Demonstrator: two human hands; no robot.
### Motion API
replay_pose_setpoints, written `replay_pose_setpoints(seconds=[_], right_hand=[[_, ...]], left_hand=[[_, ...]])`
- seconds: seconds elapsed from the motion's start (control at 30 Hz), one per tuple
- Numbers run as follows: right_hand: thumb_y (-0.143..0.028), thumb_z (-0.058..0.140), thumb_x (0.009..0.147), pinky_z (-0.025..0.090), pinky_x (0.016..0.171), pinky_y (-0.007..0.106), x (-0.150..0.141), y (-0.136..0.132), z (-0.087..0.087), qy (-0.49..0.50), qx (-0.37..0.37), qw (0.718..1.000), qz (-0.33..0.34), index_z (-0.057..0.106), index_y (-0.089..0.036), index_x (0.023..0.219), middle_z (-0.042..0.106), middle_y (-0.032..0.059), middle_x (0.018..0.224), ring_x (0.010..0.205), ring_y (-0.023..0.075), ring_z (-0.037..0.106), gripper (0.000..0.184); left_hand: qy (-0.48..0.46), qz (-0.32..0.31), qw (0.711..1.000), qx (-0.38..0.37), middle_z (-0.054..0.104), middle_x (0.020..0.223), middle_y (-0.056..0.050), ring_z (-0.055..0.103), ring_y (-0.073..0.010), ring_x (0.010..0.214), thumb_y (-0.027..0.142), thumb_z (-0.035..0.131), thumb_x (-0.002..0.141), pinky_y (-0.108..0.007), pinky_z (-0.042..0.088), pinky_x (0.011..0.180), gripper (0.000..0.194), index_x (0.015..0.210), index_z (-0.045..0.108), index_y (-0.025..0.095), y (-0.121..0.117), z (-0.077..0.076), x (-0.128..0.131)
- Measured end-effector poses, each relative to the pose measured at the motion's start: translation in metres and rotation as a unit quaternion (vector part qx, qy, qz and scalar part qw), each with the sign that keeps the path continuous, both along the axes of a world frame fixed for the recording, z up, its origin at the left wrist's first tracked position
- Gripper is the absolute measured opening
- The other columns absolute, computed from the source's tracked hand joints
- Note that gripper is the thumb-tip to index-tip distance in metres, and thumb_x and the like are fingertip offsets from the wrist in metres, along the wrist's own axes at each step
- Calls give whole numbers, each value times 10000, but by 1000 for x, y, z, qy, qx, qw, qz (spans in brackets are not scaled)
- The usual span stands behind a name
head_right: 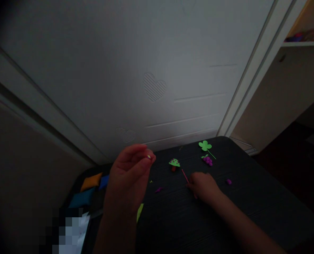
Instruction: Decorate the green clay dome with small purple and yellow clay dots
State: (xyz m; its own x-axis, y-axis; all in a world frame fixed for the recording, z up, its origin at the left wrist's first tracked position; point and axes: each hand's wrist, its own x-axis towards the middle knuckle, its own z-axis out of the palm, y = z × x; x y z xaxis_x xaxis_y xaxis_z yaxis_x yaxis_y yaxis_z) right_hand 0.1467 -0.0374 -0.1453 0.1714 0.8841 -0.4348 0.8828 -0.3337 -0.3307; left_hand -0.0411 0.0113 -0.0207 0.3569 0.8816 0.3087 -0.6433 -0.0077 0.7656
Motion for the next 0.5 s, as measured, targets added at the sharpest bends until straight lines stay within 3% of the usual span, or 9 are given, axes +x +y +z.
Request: replay_pose_setpoints(seconds=[0.13, 0.33, 0.5], right_hand=[[-314, 490, 865, 487, 788, 372, 5, 3, -4, 2, -51, 999, -19, 519, -158, 1105, 548, 72, 1107, 934, 171, 566, 287], [-314, 493, 863, 486, 790, 379, 10, -12, -5, 38, -32, 998, -41, 515, -152, 1108, 548, 74, 1106, 936, 174, 565, 294], [-325, 481, 869, 502, 738, 343, 10, -27, 19, 150, 41, 987, -42, 536, -143, 1067, 590, 56, 999, 841, 148, 590, 274]], left_hand=[[-5, 0, 1000, 2, 660, 724, 30, 619, -74, 714, 104, 689, 650, -167, 512, 650, 257, 838, 680, 279, -2, 4, -7], [-61, -74, 995, 15, 663, 731, 43, 604, -52, 737, 98, 683, 667, -145, 485, 714, 259, 867, 665, 261, -8, 8, -12], [-90, -118, 989, 16, 661, 733, 48, 594, -46, 731, 72, 667, 682, -142, 470, 702, 263, 881, 654, 244, -13, 10, -14]])
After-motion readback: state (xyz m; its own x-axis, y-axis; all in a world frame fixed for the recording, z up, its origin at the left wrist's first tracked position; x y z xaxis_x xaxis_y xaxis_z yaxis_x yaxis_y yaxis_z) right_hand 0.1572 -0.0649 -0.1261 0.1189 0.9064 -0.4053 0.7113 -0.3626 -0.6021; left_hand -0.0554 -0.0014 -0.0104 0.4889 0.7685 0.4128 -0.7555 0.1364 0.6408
